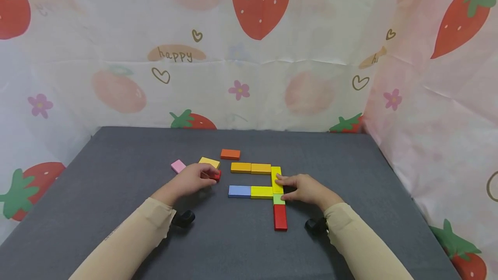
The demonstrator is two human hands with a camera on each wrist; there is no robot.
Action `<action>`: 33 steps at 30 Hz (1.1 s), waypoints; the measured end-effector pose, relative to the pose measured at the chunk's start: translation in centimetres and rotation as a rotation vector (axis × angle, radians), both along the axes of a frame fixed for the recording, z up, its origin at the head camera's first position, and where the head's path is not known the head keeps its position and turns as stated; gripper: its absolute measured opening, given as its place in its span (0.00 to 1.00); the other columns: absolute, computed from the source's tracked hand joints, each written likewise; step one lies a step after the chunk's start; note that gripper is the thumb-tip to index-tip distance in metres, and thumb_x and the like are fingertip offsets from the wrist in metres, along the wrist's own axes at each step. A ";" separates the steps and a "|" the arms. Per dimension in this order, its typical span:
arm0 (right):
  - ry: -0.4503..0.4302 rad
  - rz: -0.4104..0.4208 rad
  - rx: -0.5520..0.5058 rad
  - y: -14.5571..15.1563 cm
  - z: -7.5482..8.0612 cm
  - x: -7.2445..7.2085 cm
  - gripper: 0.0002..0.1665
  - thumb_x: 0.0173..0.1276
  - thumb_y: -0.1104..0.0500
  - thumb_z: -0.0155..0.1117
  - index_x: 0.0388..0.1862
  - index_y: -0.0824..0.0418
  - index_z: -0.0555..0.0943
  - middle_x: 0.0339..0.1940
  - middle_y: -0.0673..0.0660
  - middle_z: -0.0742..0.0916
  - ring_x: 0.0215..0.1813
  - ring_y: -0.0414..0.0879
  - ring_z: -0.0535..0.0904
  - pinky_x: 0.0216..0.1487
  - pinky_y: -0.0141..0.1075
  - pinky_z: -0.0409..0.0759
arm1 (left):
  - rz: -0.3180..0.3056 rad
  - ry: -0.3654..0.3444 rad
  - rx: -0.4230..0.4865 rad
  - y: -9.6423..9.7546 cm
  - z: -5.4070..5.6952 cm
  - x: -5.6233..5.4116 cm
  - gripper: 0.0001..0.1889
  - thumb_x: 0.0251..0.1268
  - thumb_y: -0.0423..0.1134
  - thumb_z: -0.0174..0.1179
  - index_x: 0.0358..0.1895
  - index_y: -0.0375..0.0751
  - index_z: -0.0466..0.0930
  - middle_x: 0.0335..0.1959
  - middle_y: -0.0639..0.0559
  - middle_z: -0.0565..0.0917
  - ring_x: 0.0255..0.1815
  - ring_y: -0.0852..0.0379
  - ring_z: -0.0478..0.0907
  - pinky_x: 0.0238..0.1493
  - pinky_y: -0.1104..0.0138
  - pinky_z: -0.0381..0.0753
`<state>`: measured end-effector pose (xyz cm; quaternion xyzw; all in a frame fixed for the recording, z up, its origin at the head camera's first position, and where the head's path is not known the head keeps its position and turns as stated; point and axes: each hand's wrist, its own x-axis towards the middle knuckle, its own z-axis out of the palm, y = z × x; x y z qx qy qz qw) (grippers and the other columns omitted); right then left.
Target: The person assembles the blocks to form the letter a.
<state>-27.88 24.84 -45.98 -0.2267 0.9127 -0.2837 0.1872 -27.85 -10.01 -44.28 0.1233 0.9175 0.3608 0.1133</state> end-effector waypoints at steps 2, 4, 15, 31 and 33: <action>0.000 0.000 0.001 0.1 0.0 0.0 0.37 0.54 0.43 0.66 0.63 0.48 0.69 0.67 0.49 0.69 0.69 0.53 0.59 0.63 0.50 0.60 | 0.029 0.012 0.012 -0.8 0.1 -0.1 0.11 0.58 0.38 0.62 0.45 0.48 0.80 0.37 0.56 0.79 0.39 0.56 0.74 0.40 0.64 0.77; -0.004 -0.007 0.005 0.1 0.0 -0.1 0.37 0.53 0.43 0.66 0.63 0.47 0.70 0.66 0.48 0.69 0.69 0.52 0.59 0.64 0.50 0.60 | 0.045 0.020 0.022 -1.8 0.2 -0.1 0.11 0.59 0.37 0.61 0.45 0.46 0.80 0.38 0.54 0.79 0.40 0.56 0.75 0.42 0.62 0.77; -0.005 -0.013 0.008 0.0 0.0 0.1 0.36 0.54 0.45 0.67 0.63 0.48 0.70 0.66 0.49 0.69 0.69 0.53 0.60 0.63 0.49 0.62 | 0.070 0.073 0.014 -6.8 -0.4 0.1 0.13 0.60 0.36 0.59 0.48 0.42 0.78 0.40 0.51 0.80 0.43 0.54 0.75 0.43 0.60 0.76; -0.002 -0.002 -0.005 -0.1 0.2 0.1 0.36 0.54 0.45 0.67 0.63 0.49 0.70 0.67 0.50 0.69 0.69 0.53 0.60 0.63 0.49 0.62 | 0.072 0.043 -0.045 -9.1 -1.7 0.5 0.13 0.55 0.38 0.63 0.45 0.42 0.79 0.37 0.51 0.79 0.39 0.55 0.74 0.42 0.61 0.75; -0.002 0.000 -0.002 -0.1 0.2 0.1 0.36 0.54 0.46 0.67 0.63 0.50 0.70 0.67 0.50 0.69 0.69 0.53 0.60 0.63 0.49 0.62 | 0.080 0.033 -0.067 -9.1 -1.8 0.5 0.13 0.55 0.40 0.63 0.45 0.43 0.80 0.37 0.52 0.79 0.38 0.56 0.73 0.41 0.61 0.74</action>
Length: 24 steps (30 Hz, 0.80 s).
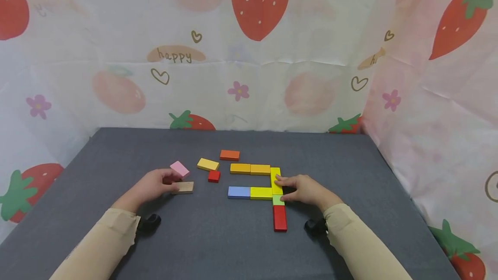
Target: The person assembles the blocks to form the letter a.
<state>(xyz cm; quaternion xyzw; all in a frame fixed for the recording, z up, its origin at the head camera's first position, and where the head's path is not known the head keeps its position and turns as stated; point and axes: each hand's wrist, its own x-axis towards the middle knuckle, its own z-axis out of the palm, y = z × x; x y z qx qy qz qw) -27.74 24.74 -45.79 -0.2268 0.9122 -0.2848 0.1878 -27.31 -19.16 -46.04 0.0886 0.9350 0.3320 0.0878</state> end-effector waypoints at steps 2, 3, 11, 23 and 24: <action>0.000 -0.001 0.003 0.0 0.0 0.0 0.36 0.54 0.46 0.67 0.63 0.50 0.70 0.67 0.49 0.69 0.69 0.53 0.60 0.63 0.49 0.61 | 0.002 -0.009 -0.020 0.0 -0.1 0.0 0.13 0.55 0.41 0.63 0.45 0.44 0.81 0.36 0.52 0.79 0.37 0.56 0.72 0.41 0.61 0.74; 0.002 0.000 0.006 0.0 0.0 0.0 0.36 0.54 0.46 0.67 0.63 0.50 0.70 0.67 0.49 0.69 0.69 0.53 0.60 0.63 0.49 0.61 | 0.008 -0.017 -0.026 -0.1 -0.2 0.0 0.13 0.56 0.42 0.63 0.44 0.44 0.81 0.36 0.52 0.79 0.37 0.56 0.72 0.41 0.61 0.74; 0.012 0.002 0.006 -0.1 0.0 0.1 0.36 0.54 0.45 0.67 0.63 0.49 0.70 0.67 0.49 0.69 0.69 0.53 0.60 0.63 0.49 0.61 | 0.017 -0.058 -0.053 0.1 0.0 -0.1 0.10 0.55 0.42 0.64 0.41 0.47 0.83 0.36 0.54 0.79 0.37 0.56 0.71 0.42 0.60 0.73; 0.013 0.004 0.009 0.0 -0.1 0.0 0.36 0.54 0.45 0.67 0.63 0.49 0.70 0.67 0.49 0.69 0.69 0.53 0.60 0.63 0.49 0.62 | -0.034 -0.010 -0.080 0.3 0.3 0.0 0.07 0.52 0.39 0.66 0.34 0.48 0.78 0.29 0.54 0.77 0.31 0.56 0.71 0.33 0.65 0.71; 0.011 0.002 0.007 0.0 -0.1 0.0 0.36 0.54 0.45 0.67 0.63 0.49 0.70 0.67 0.49 0.69 0.69 0.52 0.60 0.63 0.49 0.62 | -0.036 -0.010 -0.080 0.3 0.3 0.0 0.08 0.52 0.39 0.66 0.36 0.48 0.78 0.29 0.55 0.77 0.32 0.57 0.71 0.33 0.65 0.71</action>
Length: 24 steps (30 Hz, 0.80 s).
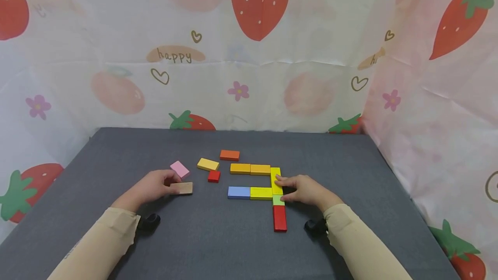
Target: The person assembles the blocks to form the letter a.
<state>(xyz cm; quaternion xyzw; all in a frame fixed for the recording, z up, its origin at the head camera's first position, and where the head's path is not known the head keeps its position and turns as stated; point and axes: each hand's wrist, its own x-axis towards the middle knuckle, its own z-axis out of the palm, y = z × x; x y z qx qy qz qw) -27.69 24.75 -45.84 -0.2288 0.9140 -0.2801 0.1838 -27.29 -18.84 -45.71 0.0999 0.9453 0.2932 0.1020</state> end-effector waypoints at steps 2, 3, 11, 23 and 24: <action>0.000 0.000 0.000 0.0 0.0 0.0 0.36 0.54 0.45 0.67 0.63 0.49 0.70 0.67 0.49 0.69 0.69 0.52 0.60 0.63 0.49 0.62 | -0.003 -0.013 0.006 0.0 0.1 0.0 0.11 0.52 0.40 0.66 0.40 0.48 0.79 0.29 0.55 0.76 0.32 0.57 0.71 0.33 0.66 0.71; 0.000 -0.001 0.000 0.0 0.0 0.0 0.36 0.54 0.45 0.67 0.63 0.49 0.70 0.67 0.49 0.69 0.69 0.52 0.60 0.63 0.49 0.62 | -0.004 -0.019 0.012 0.0 0.2 0.0 0.13 0.52 0.41 0.66 0.42 0.48 0.79 0.29 0.54 0.76 0.32 0.57 0.71 0.32 0.66 0.71; -0.006 0.001 -0.001 0.0 -0.1 0.0 0.36 0.54 0.45 0.67 0.63 0.49 0.70 0.67 0.49 0.69 0.69 0.52 0.60 0.63 0.49 0.62 | -0.053 -0.039 -0.007 0.6 0.2 -0.1 0.14 0.54 0.42 0.64 0.46 0.46 0.81 0.31 0.55 0.79 0.32 0.58 0.71 0.33 0.66 0.72; -0.015 -0.024 0.003 0.0 -0.1 0.0 0.37 0.53 0.44 0.67 0.63 0.47 0.70 0.67 0.48 0.68 0.69 0.53 0.59 0.63 0.50 0.61 | -0.072 -0.015 0.001 2.0 0.9 0.6 0.03 0.54 0.38 0.64 0.31 0.48 0.80 0.25 0.57 0.78 0.27 0.60 0.72 0.28 0.68 0.72; -0.016 -0.025 0.004 0.0 -0.1 0.0 0.37 0.53 0.44 0.67 0.63 0.47 0.70 0.67 0.48 0.68 0.69 0.53 0.59 0.63 0.50 0.61 | -0.071 -0.013 0.007 2.1 0.9 0.6 0.03 0.54 0.38 0.64 0.31 0.48 0.79 0.25 0.57 0.78 0.27 0.60 0.72 0.28 0.68 0.72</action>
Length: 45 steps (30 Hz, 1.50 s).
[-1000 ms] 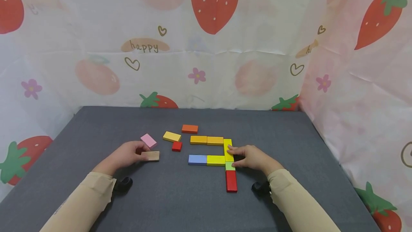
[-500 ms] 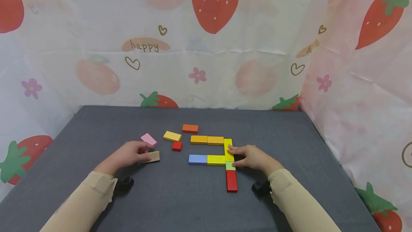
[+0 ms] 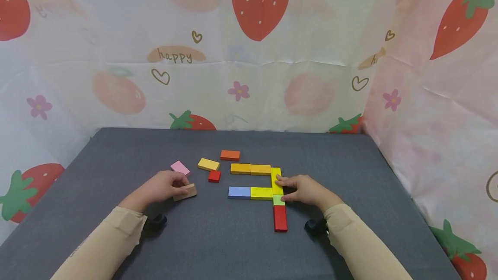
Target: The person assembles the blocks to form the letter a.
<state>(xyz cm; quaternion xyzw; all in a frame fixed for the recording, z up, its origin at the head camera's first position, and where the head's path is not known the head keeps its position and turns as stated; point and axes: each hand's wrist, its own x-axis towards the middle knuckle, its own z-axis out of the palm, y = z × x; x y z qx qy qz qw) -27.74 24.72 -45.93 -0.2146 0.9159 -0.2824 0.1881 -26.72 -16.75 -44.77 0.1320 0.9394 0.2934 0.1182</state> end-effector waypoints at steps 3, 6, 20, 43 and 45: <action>0.003 0.006 0.002 0.0 0.0 0.0 0.37 0.53 0.44 0.67 0.63 0.47 0.70 0.67 0.48 0.68 0.69 0.53 0.59 0.63 0.50 0.61 | 0.017 -0.006 0.023 0.3 0.1 0.0 0.04 0.54 0.39 0.64 0.31 0.48 0.79 0.26 0.57 0.78 0.28 0.59 0.72 0.28 0.68 0.73; 0.000 0.002 0.006 -0.1 0.0 0.0 0.37 0.53 0.44 0.67 0.63 0.47 0.70 0.67 0.48 0.68 0.69 0.53 0.60 0.63 0.50 0.61 | 0.049 -0.014 0.059 0.6 0.2 0.1 0.04 0.54 0.41 0.65 0.32 0.49 0.80 0.26 0.56 0.78 0.28 0.59 0.73 0.28 0.68 0.72; 0.015 0.005 0.003 0.0 -0.1 0.0 0.36 0.54 0.45 0.67 0.63 0.47 0.70 0.67 0.48 0.68 0.69 0.52 0.59 0.63 0.49 0.61 | 0.149 -0.067 0.211 3.6 -0.4 0.5 0.08 0.55 0.39 0.63 0.37 0.44 0.81 0.29 0.53 0.77 0.32 0.57 0.72 0.31 0.68 0.72; 0.023 0.005 0.014 0.0 -0.1 0.0 0.36 0.54 0.44 0.67 0.63 0.48 0.70 0.66 0.48 0.69 0.69 0.52 0.60 0.63 0.50 0.61 | 0.127 -0.162 0.253 7.5 -1.4 1.2 0.15 0.57 0.38 0.61 0.49 0.46 0.76 0.25 0.50 0.75 0.22 0.57 0.72 0.24 0.67 0.71; 0.025 0.007 0.015 0.0 -0.1 0.0 0.36 0.54 0.44 0.67 0.63 0.48 0.70 0.66 0.48 0.69 0.69 0.52 0.60 0.63 0.50 0.61 | 0.123 -0.163 0.240 7.6 -1.4 1.3 0.15 0.57 0.39 0.61 0.48 0.46 0.77 0.24 0.50 0.75 0.21 0.57 0.71 0.23 0.67 0.70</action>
